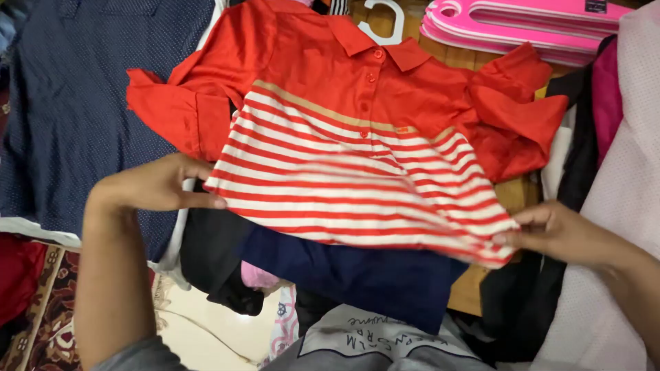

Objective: The person folds a red and white striped shirt and places it on a wooden surface. They then button up a dark blue polka-dotted shirt, place it on a pink hanger, and fold it on top of the striped shirt.

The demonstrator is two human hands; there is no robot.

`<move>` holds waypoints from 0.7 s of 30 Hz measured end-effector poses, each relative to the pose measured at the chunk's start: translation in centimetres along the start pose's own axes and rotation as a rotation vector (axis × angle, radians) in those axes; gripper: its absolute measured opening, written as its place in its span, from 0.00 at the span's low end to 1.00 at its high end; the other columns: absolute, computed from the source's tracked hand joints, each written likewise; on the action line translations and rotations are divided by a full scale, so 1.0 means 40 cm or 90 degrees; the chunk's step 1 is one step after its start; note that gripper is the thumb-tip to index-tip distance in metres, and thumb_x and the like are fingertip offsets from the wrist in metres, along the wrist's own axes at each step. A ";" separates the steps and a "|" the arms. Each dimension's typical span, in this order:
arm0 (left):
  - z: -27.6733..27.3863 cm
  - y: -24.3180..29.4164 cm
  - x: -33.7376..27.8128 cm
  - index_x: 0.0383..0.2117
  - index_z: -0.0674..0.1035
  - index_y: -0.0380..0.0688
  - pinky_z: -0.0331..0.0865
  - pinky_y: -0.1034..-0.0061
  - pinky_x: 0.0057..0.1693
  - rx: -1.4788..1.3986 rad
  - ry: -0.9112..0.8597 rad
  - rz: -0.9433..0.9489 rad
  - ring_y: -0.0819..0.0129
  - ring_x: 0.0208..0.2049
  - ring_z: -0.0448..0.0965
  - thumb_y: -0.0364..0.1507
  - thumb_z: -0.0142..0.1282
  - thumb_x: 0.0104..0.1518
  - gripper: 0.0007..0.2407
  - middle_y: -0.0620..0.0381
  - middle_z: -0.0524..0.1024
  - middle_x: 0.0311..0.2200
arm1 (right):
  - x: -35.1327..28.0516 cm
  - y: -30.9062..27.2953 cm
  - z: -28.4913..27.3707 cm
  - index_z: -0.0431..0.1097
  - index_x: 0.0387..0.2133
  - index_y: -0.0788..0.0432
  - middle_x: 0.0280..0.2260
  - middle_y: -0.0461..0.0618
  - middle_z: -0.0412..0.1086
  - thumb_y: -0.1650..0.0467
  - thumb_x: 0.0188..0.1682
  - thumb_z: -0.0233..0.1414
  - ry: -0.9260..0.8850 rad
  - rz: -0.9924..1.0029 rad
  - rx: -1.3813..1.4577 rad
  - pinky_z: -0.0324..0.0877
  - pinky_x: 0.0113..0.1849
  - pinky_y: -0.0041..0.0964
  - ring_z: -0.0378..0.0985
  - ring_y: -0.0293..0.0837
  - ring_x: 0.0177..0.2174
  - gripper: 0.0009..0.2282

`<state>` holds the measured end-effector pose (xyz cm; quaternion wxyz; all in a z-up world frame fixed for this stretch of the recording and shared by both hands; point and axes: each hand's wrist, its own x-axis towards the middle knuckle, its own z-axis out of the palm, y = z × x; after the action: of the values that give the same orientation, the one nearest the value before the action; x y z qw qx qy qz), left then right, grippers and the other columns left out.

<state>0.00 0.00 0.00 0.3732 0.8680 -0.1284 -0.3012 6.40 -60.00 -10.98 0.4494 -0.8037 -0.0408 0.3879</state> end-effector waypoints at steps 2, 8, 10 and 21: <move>0.007 -0.093 -0.037 0.49 0.83 0.43 0.76 0.78 0.57 -0.061 0.112 0.049 0.75 0.48 0.84 0.29 0.58 0.55 0.15 0.60 0.86 0.49 | -0.006 0.048 -0.014 0.88 0.37 0.68 0.36 0.52 0.89 0.73 0.43 0.62 0.042 -0.090 -0.014 0.76 0.40 0.33 0.82 0.38 0.35 0.12; 0.027 -0.096 -0.083 0.53 0.74 0.41 0.72 0.76 0.57 -0.152 0.312 0.113 0.74 0.50 0.76 0.27 0.46 0.68 0.11 0.58 0.78 0.49 | -0.003 0.022 0.069 0.76 0.52 0.57 0.49 0.45 0.81 0.74 0.42 0.59 0.016 -0.220 -0.046 0.74 0.46 0.32 0.81 0.37 0.45 0.20; 0.023 -0.074 -0.104 0.57 0.74 0.40 0.73 0.73 0.58 -0.113 0.224 0.085 0.71 0.51 0.78 0.24 0.49 0.63 0.16 0.56 0.79 0.51 | 0.008 0.049 0.082 0.84 0.45 0.58 0.41 0.42 0.87 0.70 0.43 0.62 -0.034 -0.217 -0.092 0.72 0.41 0.25 0.82 0.31 0.39 0.15; 0.023 -0.037 -0.108 0.52 0.77 0.42 0.67 0.91 0.50 -0.255 0.536 0.105 0.84 0.42 0.72 0.26 0.44 0.75 0.08 0.61 0.77 0.48 | -0.055 -0.204 0.169 0.56 0.65 0.55 0.55 0.63 0.75 0.85 0.35 0.55 0.066 0.020 0.310 0.74 0.50 0.53 0.78 0.57 0.49 0.39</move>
<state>-3.95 2.44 0.26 0.5753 0.8126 0.0265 0.0889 2.73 -51.41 -5.54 0.6250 -0.6911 0.0894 0.3518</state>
